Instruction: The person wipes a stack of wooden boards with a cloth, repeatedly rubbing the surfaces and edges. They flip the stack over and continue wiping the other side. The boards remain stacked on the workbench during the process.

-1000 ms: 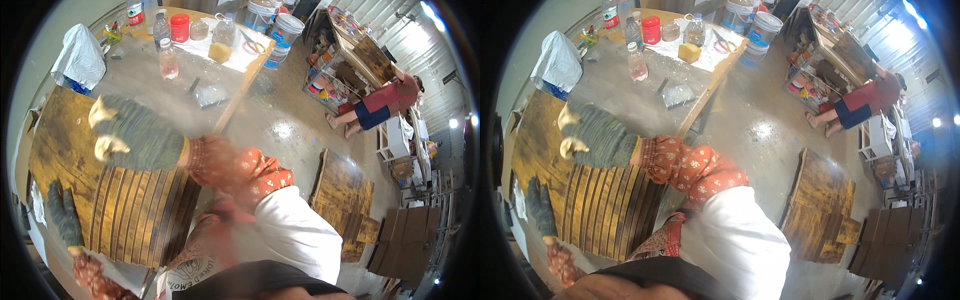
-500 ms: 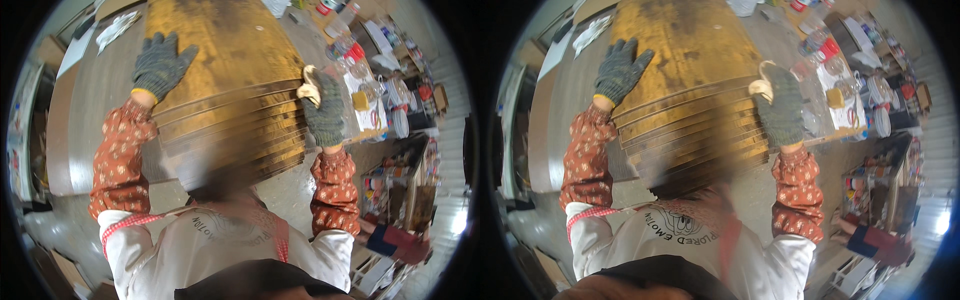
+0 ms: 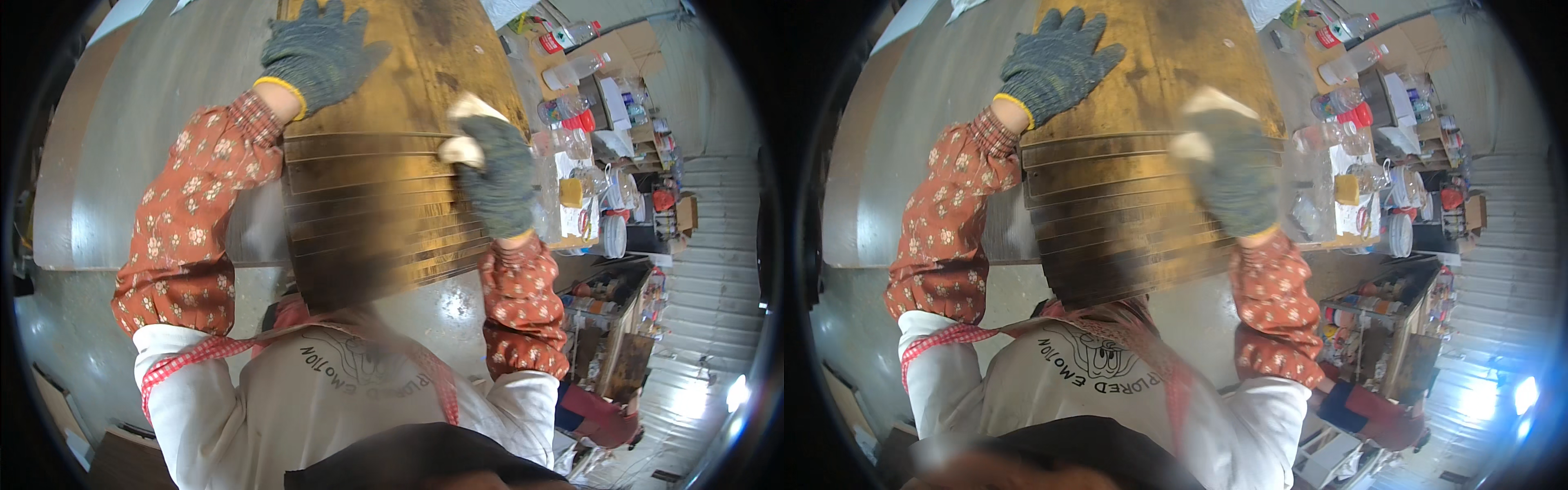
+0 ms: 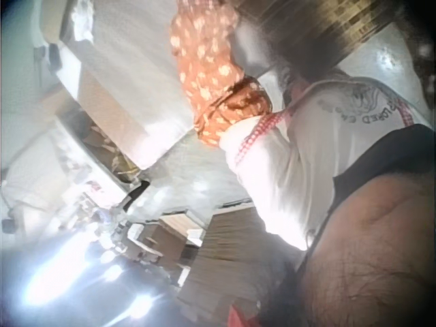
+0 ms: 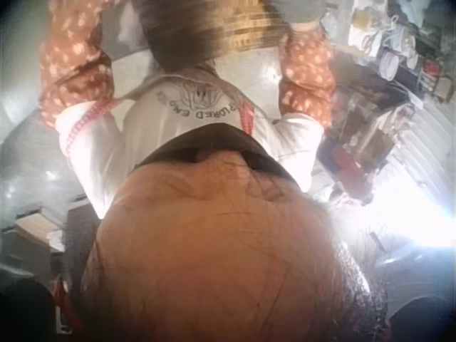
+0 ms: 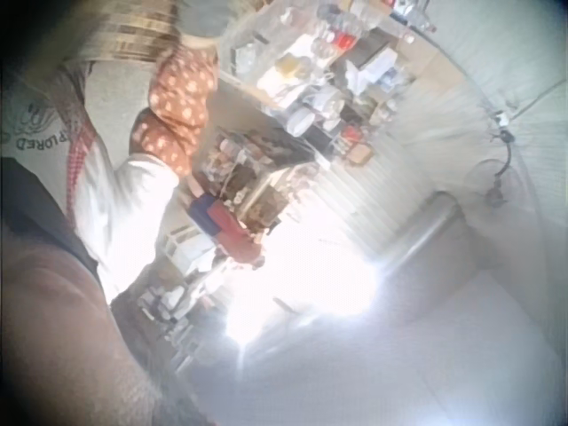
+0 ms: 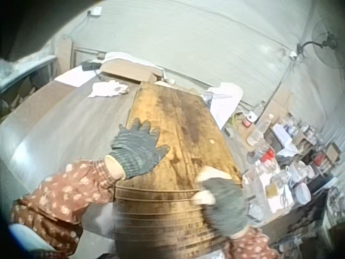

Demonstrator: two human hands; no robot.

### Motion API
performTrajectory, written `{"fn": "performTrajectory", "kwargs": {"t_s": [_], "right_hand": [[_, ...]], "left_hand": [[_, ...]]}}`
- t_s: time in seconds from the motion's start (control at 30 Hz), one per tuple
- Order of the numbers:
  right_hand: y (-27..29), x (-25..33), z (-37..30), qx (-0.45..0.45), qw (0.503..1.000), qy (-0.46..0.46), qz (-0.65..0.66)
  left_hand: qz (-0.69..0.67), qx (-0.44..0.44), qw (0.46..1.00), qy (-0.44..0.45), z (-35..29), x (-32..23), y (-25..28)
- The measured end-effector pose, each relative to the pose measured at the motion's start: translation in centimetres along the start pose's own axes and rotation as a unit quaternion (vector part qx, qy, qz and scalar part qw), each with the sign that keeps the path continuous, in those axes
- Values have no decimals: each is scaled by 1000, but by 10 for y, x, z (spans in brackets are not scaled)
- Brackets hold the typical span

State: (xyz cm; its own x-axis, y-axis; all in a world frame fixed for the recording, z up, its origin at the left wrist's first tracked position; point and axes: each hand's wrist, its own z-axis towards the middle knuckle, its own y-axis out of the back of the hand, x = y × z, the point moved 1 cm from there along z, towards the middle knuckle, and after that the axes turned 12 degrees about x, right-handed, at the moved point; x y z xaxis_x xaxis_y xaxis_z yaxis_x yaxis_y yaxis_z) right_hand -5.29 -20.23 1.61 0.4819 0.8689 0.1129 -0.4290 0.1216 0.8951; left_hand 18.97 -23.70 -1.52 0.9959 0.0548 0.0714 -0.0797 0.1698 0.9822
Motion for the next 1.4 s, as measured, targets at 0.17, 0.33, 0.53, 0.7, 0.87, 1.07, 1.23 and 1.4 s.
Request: {"fn": "performTrajectory", "kwargs": {"t_s": [0.17,0.33,0.53,0.7,0.87,1.07,1.23,1.4], "right_hand": [[-16,10,5,75,993,75,-49],[-27,22,26,148,981,124,10],[-10,7,17,102,986,133,-6],[-42,27,30,138,976,167,-14],[-6,-33,-11,135,989,31,-53],[29,-45,-49,39,988,-152,-8],[32,15,-3,129,980,67,137],[6,8,24,234,966,103,47]], "left_hand": [[-132,55,989,30,-13,-5,22],[-132,15,991,1,-16,-5,19],[-142,0,990,-10,-17,3,13],[-138,46,989,-16,-19,5,22],[-126,34,991,-24,-20,6,24],[-133,49,990,-17,-24,6,26],[-143,66,987,-18,-17,5,25],[-151,36,987,-33,-12,6,17]]}}
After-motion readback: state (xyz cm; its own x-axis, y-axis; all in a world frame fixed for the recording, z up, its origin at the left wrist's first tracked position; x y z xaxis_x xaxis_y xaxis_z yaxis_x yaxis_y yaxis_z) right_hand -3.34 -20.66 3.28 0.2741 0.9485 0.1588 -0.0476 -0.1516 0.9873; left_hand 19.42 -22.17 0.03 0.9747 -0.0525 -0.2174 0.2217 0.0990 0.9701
